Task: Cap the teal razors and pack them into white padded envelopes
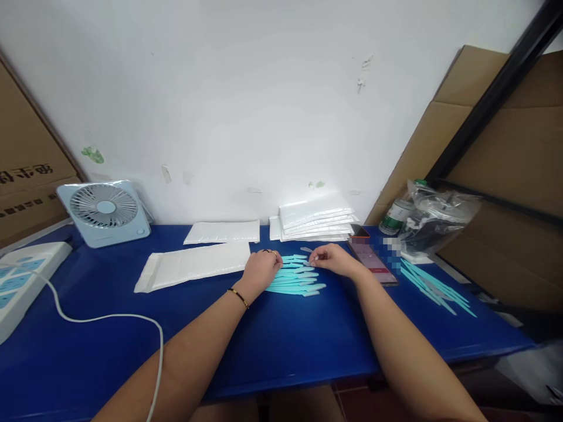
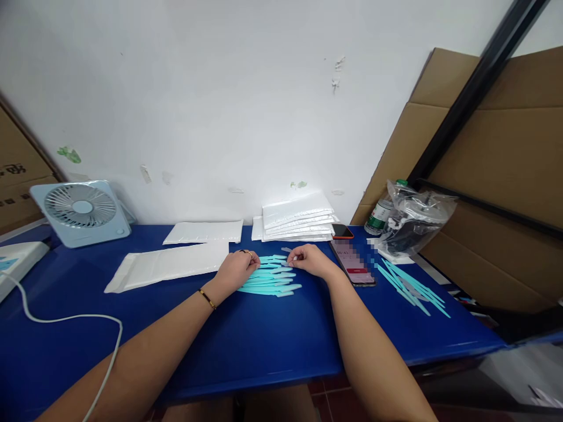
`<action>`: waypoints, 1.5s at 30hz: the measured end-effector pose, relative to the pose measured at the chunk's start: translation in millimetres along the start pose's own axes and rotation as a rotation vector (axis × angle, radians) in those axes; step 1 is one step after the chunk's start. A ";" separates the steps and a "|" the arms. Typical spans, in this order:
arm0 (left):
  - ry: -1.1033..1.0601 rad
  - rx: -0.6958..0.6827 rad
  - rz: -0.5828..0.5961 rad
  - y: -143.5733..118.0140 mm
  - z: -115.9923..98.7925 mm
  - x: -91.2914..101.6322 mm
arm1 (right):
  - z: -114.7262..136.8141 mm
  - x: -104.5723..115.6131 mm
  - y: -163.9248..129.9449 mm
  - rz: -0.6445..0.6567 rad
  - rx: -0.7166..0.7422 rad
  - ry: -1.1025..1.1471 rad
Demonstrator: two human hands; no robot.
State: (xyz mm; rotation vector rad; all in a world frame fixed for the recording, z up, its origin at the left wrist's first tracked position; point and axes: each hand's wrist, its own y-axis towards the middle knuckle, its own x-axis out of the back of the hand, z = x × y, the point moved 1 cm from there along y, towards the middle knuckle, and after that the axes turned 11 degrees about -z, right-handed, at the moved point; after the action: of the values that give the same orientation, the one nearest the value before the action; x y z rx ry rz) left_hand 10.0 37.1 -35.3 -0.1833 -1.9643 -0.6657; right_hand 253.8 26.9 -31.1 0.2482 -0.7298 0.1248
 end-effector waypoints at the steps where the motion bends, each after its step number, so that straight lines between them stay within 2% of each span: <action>1: 0.002 0.000 -0.003 0.0 -0.3 -0.2 | 1.0 -1.6 0.2 0.007 0.005 -0.007; 12: -0.010 -0.002 -0.024 0.2 0.1 0.9 | 1.3 -3.0 1.2 -0.020 0.018 0.008; 16: -0.032 0.000 -0.024 0.4 -2.1 0.8 | 9.8 -10.0 0.5 0.006 0.014 0.051; 22: -0.047 -0.056 0.003 -2.0 -9.5 4.5 | 15.0 -13.8 -0.1 0.021 0.034 0.070; 23: -0.037 -0.069 -0.006 -2.9 -10.3 5.2 | 12.2 -12.4 1.1 -0.021 0.033 0.046; 26: 0.027 -0.128 -0.054 -6.3 -12.0 6.2 | 1.2 -9.2 9.0 -0.274 0.054 -0.118; 28: 0.081 -0.163 -0.065 -7.9 -12.1 5.7 | -4.3 -10.0 15.6 -0.362 0.087 -0.245; 33: 0.169 -0.134 -0.023 -4.2 -6.9 4.6 | -7.3 -6.4 18.9 -0.291 0.049 -0.351; 39: 0.082 -0.015 0.031 5.4 3.5 5.2 | -8.3 7.4 2.7 -0.041 -0.077 0.059; 45: -0.008 0.008 0.023 7.0 6.5 3.6 | -7.9 -3.5 7.6 -0.071 -0.070 0.051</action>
State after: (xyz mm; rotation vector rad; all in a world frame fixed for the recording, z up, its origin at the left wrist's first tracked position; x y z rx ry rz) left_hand 6.1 45.9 -31.7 -0.2036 -1.9692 -0.6423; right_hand 254.8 36.2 -37.7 0.2029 -0.6723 0.0381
